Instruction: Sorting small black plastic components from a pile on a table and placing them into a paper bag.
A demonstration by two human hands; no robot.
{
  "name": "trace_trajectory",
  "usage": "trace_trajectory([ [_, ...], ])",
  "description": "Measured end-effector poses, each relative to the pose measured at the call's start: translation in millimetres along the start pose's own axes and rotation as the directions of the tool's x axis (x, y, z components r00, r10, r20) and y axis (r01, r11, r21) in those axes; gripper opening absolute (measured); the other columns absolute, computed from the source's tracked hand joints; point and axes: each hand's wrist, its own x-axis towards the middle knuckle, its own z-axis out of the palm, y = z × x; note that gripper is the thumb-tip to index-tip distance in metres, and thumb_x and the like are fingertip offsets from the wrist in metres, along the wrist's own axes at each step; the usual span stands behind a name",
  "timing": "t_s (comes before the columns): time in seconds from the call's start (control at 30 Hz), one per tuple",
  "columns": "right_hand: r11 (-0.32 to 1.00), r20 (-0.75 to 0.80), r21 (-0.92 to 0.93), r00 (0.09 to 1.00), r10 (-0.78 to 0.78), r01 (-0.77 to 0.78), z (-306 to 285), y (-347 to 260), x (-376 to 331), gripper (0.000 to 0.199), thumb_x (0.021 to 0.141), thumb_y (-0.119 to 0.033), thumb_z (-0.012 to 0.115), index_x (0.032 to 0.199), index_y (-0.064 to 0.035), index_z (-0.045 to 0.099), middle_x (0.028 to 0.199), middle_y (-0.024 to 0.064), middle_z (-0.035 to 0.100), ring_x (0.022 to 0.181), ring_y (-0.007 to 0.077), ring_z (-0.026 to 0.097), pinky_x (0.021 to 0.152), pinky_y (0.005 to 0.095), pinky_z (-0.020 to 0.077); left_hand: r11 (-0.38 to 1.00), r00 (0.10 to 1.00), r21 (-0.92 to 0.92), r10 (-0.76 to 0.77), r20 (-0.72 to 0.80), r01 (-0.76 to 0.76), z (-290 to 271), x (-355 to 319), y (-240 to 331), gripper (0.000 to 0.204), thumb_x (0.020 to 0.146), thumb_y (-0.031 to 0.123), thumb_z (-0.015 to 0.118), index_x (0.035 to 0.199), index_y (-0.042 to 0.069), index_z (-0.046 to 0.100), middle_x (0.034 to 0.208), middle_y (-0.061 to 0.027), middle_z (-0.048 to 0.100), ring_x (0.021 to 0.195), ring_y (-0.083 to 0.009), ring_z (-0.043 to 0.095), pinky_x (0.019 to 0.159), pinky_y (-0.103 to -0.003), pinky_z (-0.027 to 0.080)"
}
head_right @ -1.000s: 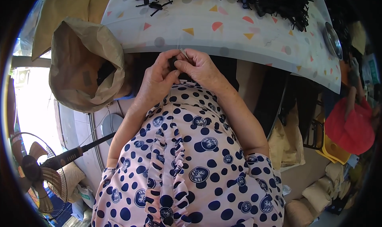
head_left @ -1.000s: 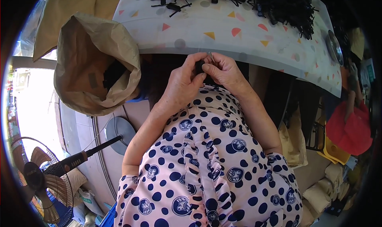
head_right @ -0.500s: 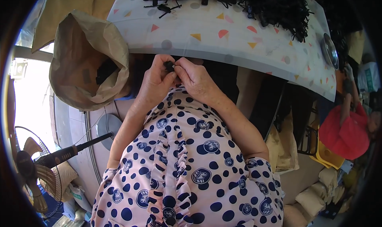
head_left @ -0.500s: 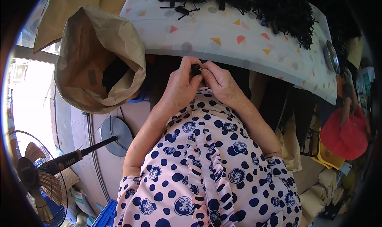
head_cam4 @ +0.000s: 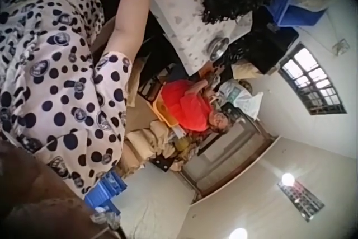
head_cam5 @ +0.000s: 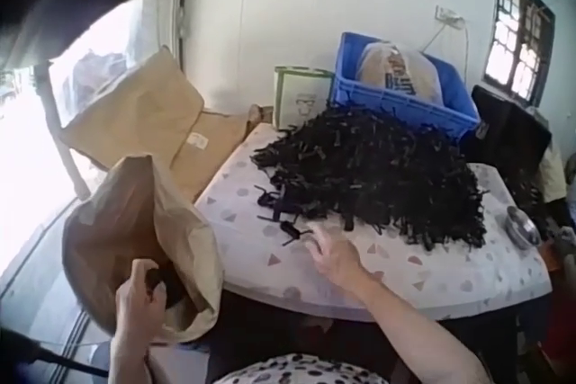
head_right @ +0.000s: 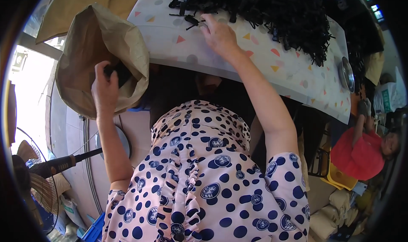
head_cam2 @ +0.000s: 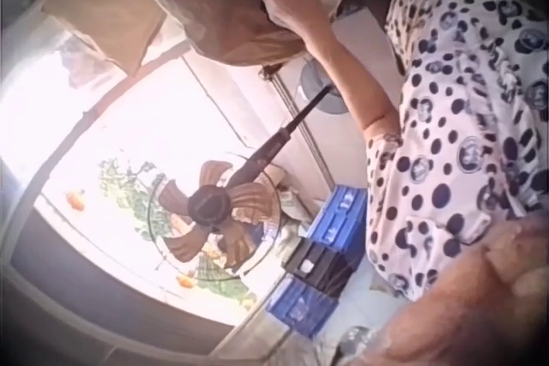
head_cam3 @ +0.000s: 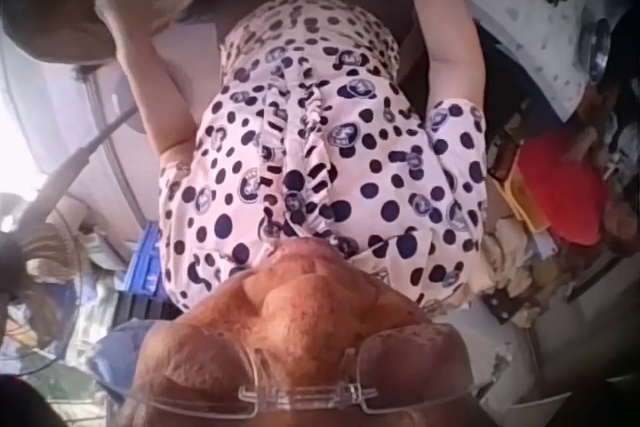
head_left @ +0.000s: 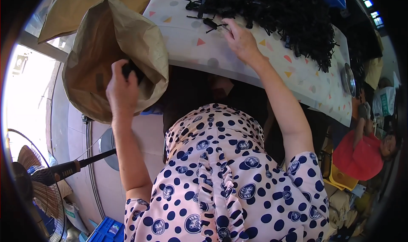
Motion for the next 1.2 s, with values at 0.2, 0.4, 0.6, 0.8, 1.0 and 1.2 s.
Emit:
trace_trajectory([
  [0.2,0.966,0.145,-0.259,0.989,0.039,0.0,11.4,18.9,30.0,0.026,0.087,-0.026,0.057,0.11,-0.0144,0.057,0.085,0.0164,0.065,0.085,0.038,0.061,0.069,0.0477,0.0462,0.961,0.939,0.143,0.264,-0.221,-0.236,-3.7,-1.8,-27.7,0.048,0.081,0.008,0.064,0.126,0.008,0.048,0.119,-0.0163,0.053,0.099,-0.0315,0.059,0.073,-0.04,0.051],
  [0.4,0.917,0.287,0.332,0.95,0.124,-0.22,-12.0,-45.1,-28.8,0.01,0.091,-0.013,0.057,0.091,-0.0035,0.058,0.066,-0.0023,0.049,0.067,0.006,0.047,0.061,0.0227,0.0406,0.542,0.921,-0.806,0.138,0.363,0.237,55.9,-26.3,58.8,0.072,0.081,0.006,0.071,0.14,0.004,0.03,0.116,-0.0138,0.053,0.084,-0.0116,0.06,0.068,-0.024,0.049],
  [0.6,0.683,0.388,0.619,0.907,0.165,-0.389,-22.0,-78.0,-114.8,0.007,0.093,-0.01,0.055,0.094,-0.003,0.055,0.078,-0.0061,0.049,0.069,0.0025,0.042,0.061,0.0188,0.0371,0.482,0.776,-0.782,0.281,0.565,0.395,83.7,-38.3,86.0,0.073,0.081,0.01,0.074,0.14,0.004,0.032,0.115,-0.013,0.055,0.079,-0.0101,0.056,0.067,-0.023,0.048],
  [0.8,0.554,0.329,0.734,0.919,0.215,-0.393,-26.1,-84.4,-147.8,0.022,0.096,-0.013,0.055,0.113,-0.0005,0.058,0.079,-0.0041,0.053,0.069,0.0027,0.044,0.063,0.0178,0.039,0.423,0.703,-0.765,0.33,0.629,0.486,85.5,-60.1,94.1,0.055,0.085,0.007,0.067,0.133,0.002,0.04,0.105,-0.0099,0.059,0.076,-0.0093,0.057,0.066,-0.021,0.05],
  [1.0,0.647,0.235,0.668,0.93,0.284,-0.367,-18.1,-80.4,-165.2,0.024,0.097,-0.012,0.051,0.115,0.0021,0.056,0.088,0.0037,0.063,0.074,0.0068,0.054,0.069,0.021,0.0462,0.588,0.679,-0.668,0.255,0.689,0.456,86.9,-67.3,102.6,0.046,0.089,0.002,0.06,0.131,0.002,0.042,0.093,-0.0058,0.061,0.076,-0.0077,0.058,0.065,-0.02,0.05],
  [1.2,0.721,0.116,0.638,0.959,0.257,-0.271,-27.2,-86.0,-166.9,0.022,0.098,-0.011,0.048,0.114,0.002,0.054,0.085,0.0082,0.063,0.072,0.0092,0.056,0.067,0.0216,0.0467,0.533,0.73,-0.72,0.25,0.636,0.445,90.8,-69.5,104.3,0.043,0.089,0.001,0.059,0.129,0.002,0.043,0.093,-0.0052,0.062,0.075,-0.0082,0.06,0.063,-0.02,0.05],
])
